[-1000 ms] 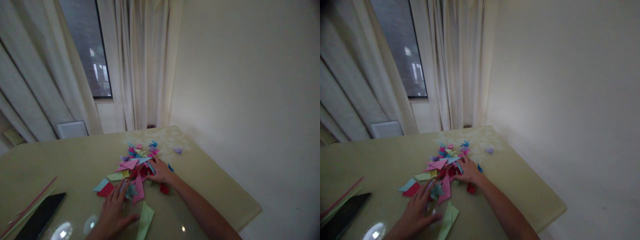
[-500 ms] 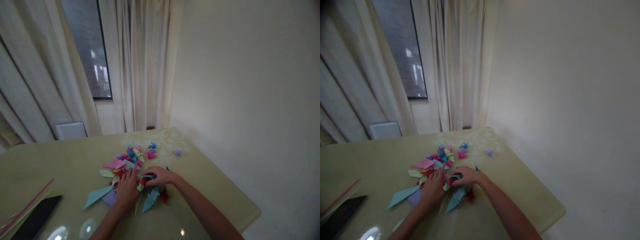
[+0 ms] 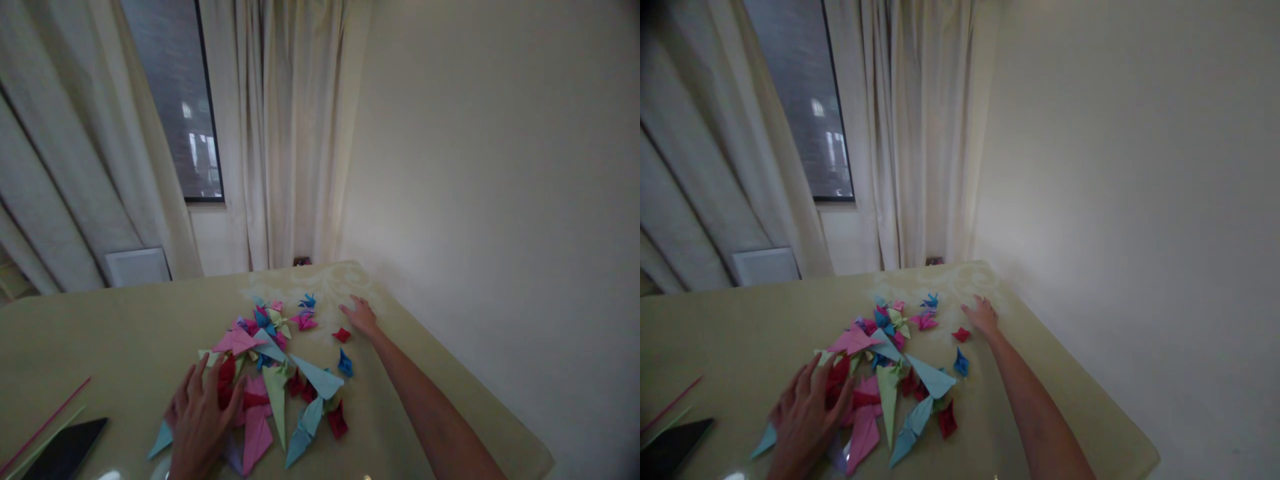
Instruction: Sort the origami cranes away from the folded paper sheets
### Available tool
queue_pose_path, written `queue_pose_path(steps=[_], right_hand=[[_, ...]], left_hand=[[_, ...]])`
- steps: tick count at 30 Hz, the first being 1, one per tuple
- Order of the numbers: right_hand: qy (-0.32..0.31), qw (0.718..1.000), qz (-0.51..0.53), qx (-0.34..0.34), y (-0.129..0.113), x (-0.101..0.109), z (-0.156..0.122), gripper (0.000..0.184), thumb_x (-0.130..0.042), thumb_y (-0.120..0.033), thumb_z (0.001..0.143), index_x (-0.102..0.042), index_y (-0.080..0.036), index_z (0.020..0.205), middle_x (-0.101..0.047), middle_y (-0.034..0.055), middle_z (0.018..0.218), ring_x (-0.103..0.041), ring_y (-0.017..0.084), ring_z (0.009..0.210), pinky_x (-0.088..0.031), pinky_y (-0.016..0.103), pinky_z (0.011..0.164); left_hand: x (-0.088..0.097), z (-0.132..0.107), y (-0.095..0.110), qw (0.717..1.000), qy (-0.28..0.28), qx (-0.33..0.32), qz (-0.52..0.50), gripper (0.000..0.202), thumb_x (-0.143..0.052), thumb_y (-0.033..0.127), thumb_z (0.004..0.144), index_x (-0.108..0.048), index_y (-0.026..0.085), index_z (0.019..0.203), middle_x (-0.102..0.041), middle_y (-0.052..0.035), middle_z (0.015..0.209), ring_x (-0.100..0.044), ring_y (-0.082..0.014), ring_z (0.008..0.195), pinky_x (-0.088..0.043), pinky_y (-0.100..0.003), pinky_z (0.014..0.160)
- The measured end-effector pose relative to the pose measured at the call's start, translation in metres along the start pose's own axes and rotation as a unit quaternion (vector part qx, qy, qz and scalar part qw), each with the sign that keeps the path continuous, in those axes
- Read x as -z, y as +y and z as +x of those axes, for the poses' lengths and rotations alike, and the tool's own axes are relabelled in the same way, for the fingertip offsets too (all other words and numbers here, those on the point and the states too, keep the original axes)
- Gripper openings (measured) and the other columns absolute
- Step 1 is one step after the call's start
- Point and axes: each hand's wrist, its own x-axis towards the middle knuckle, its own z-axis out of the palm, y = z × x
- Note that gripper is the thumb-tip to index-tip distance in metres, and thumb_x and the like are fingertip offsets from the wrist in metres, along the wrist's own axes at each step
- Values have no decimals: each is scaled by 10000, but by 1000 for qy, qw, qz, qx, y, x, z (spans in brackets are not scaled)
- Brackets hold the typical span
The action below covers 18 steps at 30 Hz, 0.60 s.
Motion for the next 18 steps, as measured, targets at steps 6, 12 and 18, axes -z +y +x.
queue_pose_path(steps=[6, 12, 18], right_hand=[[-131, 974, 33, 182, -85, -81, 32, 663, -631, -608, 980, -588, -186, 1489, -536, 163, 1566, -457, 303, 1491, -375, 462, 1223], [-299, 887, 51, 348, -182, -135, 20, 661, -808, -655, 832, -710, -246, 1342, -709, 69, 1362, -614, 289, 1312, -449, 397, 1150], [-392, 792, 10, 468, -205, -138, -39, 769, -906, -549, 736, -663, -183, 1367, -698, 96, 1297, -646, 313, 1171, -506, 407, 1048]], left_hand=[[-18, 4, -14, 994, -69, 4, -88, 732, -489, 620, 987, -385, 219, 1590, -338, -184, 1682, -411, -420, 1507, -421, -616, 1191], [-23, 0, -19, 989, -54, -45, -129, 824, -618, 543, 970, -243, 312, 1666, -314, -140, 1708, -392, -396, 1528, -426, -626, 1200], [-18, 3, -12, 993, -18, -51, -108, 969, -737, 542, 893, -227, 286, 1678, -184, -167, 1751, -188, -469, 1599, -352, -710, 1213]])
